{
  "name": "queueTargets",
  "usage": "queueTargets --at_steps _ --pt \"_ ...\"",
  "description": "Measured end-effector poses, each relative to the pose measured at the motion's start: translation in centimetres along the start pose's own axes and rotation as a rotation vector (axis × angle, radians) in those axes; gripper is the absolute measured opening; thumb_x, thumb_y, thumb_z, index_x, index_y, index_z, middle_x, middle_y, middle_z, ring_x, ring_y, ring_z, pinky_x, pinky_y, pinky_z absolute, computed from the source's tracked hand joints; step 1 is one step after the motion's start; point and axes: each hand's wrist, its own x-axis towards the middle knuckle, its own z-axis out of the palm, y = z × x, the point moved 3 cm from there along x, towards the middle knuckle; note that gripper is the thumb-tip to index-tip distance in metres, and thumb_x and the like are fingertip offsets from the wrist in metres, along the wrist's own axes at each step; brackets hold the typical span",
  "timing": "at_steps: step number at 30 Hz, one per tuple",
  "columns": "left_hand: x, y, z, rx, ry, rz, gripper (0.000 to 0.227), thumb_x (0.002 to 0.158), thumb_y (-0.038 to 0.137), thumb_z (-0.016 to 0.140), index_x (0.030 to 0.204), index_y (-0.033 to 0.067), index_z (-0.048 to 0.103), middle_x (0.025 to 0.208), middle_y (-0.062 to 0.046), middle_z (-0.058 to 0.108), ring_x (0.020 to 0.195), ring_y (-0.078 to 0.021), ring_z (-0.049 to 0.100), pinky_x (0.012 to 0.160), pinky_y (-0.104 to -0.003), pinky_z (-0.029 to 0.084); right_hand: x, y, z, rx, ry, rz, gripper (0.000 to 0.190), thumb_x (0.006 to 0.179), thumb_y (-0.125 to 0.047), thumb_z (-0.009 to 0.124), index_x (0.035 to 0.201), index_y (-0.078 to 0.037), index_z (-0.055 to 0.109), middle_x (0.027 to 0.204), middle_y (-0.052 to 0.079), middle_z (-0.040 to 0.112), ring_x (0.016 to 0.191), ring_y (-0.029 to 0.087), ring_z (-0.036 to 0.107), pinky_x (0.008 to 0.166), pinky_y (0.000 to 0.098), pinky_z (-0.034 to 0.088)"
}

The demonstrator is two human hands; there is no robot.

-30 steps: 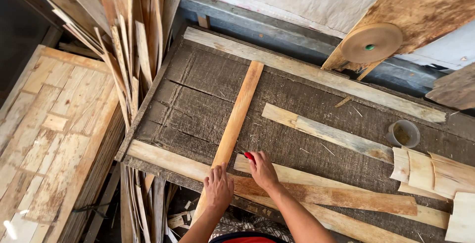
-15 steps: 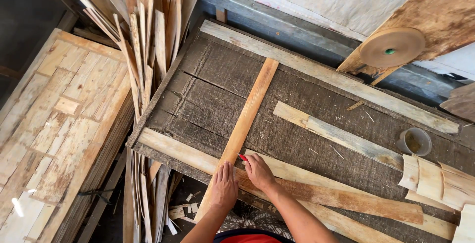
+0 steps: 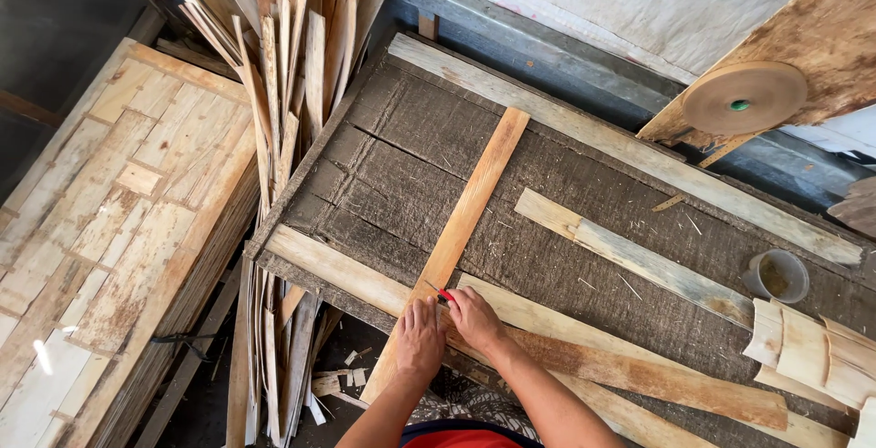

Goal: Manually processing and trimming wood strips or veneer on a workbench using a utility knife.

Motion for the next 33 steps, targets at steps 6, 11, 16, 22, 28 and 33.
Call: queueTargets --at_steps 6,11,16,22,28,33 --pt "0.3 -1.0 2.4 0.056 0.061 0.041 0.072 0.094 0.038 0.064 0.146 -0.0076 0.043 0.145 -0.022 0.048 0.139 -0.0356 0.039 0.119 -0.044 0.028 0.3 -1.9 -0.9 -0.029 -0.137 -0.003 0.042 0.094 -0.005 0.057 0.135 -0.008 0.059 0.107 0.021 0.072 0.093 0.039 0.071 0.078 0.0489 0.059" --pt "0.5 -1.3 2.1 0.006 0.082 0.053 0.071 0.091 0.039 0.066 0.143 -0.0061 0.047 0.146 -0.019 0.050 0.138 -0.0333 0.041 0.117 -0.043 0.030 0.4 -0.6 0.6 -0.006 -0.105 -0.139 0.044 0.095 -0.004 0.055 0.138 -0.007 0.059 0.109 0.024 0.072 0.092 0.041 0.071 0.076 0.0495 0.059" --pt "0.4 -1.2 1.3 0.011 0.040 0.047 0.074 0.089 0.037 0.069 0.145 -0.0066 0.046 0.145 -0.018 0.051 0.137 -0.0320 0.043 0.117 -0.041 0.032 0.2 -0.2 1.2 -0.095 -0.180 -0.049 0.042 0.097 -0.008 0.053 0.139 -0.010 0.060 0.104 0.022 0.073 0.091 0.039 0.072 0.076 0.0494 0.059" --pt "0.3 -1.2 1.0 -0.015 0.065 0.052 0.073 0.087 0.034 0.071 0.143 -0.0065 0.048 0.145 -0.018 0.051 0.137 -0.0331 0.043 0.116 -0.042 0.034 0.3 -0.5 1.0 -0.066 -0.155 -0.070 0.044 0.096 -0.006 0.052 0.138 -0.011 0.061 0.107 0.021 0.073 0.093 0.039 0.072 0.078 0.0490 0.059" --pt "0.2 -1.0 0.7 -0.023 0.054 0.035 0.072 0.086 0.033 0.072 0.142 -0.0054 0.049 0.146 -0.018 0.049 0.137 -0.0332 0.042 0.117 -0.041 0.033 0.4 -0.5 0.9 -0.083 -0.152 -0.082 0.043 0.098 -0.008 0.052 0.140 -0.011 0.059 0.109 0.020 0.073 0.095 0.039 0.072 0.078 0.0491 0.059" --pt "0.3 -1.0 0.6 -0.032 0.033 0.016 0.070 0.088 0.032 0.071 0.143 -0.0050 0.048 0.147 -0.017 0.048 0.138 -0.0331 0.041 0.117 -0.042 0.033 0.5 -0.6 0.8 -0.097 -0.174 -0.062 0.042 0.099 -0.009 0.051 0.141 -0.011 0.058 0.110 0.020 0.072 0.095 0.039 0.071 0.079 0.0493 0.059"
